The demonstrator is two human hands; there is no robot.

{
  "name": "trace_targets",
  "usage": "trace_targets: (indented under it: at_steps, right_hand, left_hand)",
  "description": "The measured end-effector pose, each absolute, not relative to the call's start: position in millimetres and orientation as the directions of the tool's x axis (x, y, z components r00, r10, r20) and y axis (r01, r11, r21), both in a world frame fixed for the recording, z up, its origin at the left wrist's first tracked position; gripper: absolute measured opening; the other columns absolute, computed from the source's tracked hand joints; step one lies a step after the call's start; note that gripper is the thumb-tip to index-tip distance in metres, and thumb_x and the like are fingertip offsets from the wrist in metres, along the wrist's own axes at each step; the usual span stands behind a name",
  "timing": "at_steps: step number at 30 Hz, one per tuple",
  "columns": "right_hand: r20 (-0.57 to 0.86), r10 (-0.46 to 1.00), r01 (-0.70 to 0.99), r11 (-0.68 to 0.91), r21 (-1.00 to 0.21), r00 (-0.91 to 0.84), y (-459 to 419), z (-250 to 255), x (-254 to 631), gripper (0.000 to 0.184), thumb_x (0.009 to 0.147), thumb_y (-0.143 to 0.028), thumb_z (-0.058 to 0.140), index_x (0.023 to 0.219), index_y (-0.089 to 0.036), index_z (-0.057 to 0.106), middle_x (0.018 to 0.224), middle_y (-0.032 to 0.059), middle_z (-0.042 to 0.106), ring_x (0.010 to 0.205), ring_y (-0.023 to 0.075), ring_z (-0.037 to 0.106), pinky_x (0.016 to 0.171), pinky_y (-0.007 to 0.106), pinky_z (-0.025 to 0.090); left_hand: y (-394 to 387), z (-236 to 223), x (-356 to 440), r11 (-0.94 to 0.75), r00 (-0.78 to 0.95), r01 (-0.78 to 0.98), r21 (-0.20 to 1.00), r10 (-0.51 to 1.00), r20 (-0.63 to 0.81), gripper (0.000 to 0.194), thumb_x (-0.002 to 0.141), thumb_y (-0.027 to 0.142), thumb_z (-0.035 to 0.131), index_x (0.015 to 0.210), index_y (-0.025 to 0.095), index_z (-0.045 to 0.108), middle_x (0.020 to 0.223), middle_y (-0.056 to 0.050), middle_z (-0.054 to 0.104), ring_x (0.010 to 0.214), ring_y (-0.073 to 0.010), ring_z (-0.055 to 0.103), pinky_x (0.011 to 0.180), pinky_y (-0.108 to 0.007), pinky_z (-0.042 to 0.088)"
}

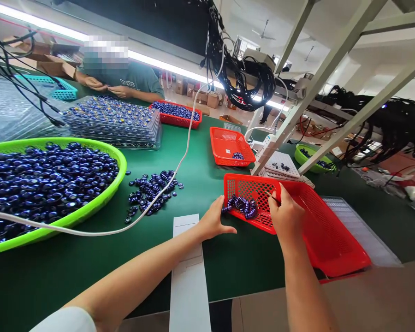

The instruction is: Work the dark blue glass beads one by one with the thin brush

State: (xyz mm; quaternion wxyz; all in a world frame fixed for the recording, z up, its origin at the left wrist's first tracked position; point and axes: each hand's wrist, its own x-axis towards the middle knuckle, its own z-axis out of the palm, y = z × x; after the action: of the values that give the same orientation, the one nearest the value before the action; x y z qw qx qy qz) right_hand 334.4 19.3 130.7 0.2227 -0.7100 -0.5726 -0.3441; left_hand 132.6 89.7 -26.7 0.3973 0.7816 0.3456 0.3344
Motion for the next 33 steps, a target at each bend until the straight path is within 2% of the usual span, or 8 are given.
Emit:
trace_targets:
  at_steps: [6,10,15,20,25,33]
  right_hand:
    - [0.83,0.548,0.954,-0.185,0.237,-0.1,21,129,326,0.037,0.094,-0.033,0.055,0.121,-0.01,0.068,0.084,0.0112,0.077,0.062,0.0224,0.069,0.053,0.028,0.041]
    - [0.821,0.511,0.926,-0.119,0.359,-0.253,14,132,313,0.038,0.093,-0.029,0.06,0.126,-0.01,0.063,0.083,0.0086,0.077,0.059,0.0189,0.067,0.053,0.028,0.04]
    - [0.795,0.484,0.885,-0.084,0.458,-0.366,5,137,294,0.04,0.092,-0.023,0.063,0.13,-0.01,0.058,0.071,0.002,0.074,0.05,0.0136,0.06,0.052,0.027,0.038]
    - [0.767,0.489,0.885,0.023,0.465,-0.415,-8,130,284,0.054,0.09,-0.019,0.064,0.141,-0.012,0.05,0.064,-0.0028,0.067,0.053,0.0107,0.061,0.058,0.024,0.042]
    - [0.783,0.462,0.891,0.035,0.452,-0.415,-23,119,282,0.063,0.088,-0.019,0.065,0.147,-0.017,0.044,0.063,-0.0036,0.065,0.054,0.0111,0.062,0.062,0.023,0.046]
    - [0.803,0.451,0.904,0.017,0.428,-0.389,-40,113,281,0.068,0.088,-0.018,0.067,0.15,-0.018,0.039,0.054,-0.0052,0.06,0.047,0.0126,0.057,0.058,0.024,0.048]
  left_hand:
    - [91,-31,134,-0.441,0.516,0.291,0.849,0.82,0.249,0.135,0.052,0.054,0.091,0.156,0.011,0.015,0.16,-0.027,0.02,0.15,-0.0395,0.018,0.122,-0.057,0.023]
    - [91,-33,134,-0.445,0.509,0.291,0.847,0.822,0.256,0.135,0.053,0.054,0.091,0.155,0.01,0.014,0.159,-0.027,0.022,0.149,-0.0402,0.02,0.121,-0.058,0.025]
    - [90,-35,133,-0.453,0.491,0.278,0.847,0.825,0.28,0.133,0.055,0.05,0.092,0.156,0.012,0.013,0.159,-0.026,0.022,0.149,-0.0393,0.021,0.121,-0.057,0.026]
    - [90,-34,133,-0.466,0.469,0.264,0.844,0.827,0.31,0.133,0.054,0.042,0.093,0.155,0.012,0.013,0.157,-0.026,0.026,0.148,-0.0387,0.025,0.121,-0.057,0.027]
    - [89,-31,132,-0.432,0.44,0.263,0.862,0.85,0.292,0.131,0.054,0.038,0.094,0.155,0.013,0.013,0.157,-0.025,0.029,0.146,-0.0387,0.029,0.12,-0.056,0.029]
    - [89,-26,130,-0.436,0.423,0.223,0.872,0.849,0.317,0.124,0.054,0.037,0.094,0.153,0.016,0.022,0.154,-0.02,0.037,0.142,-0.0369,0.035,0.119,-0.053,0.03]
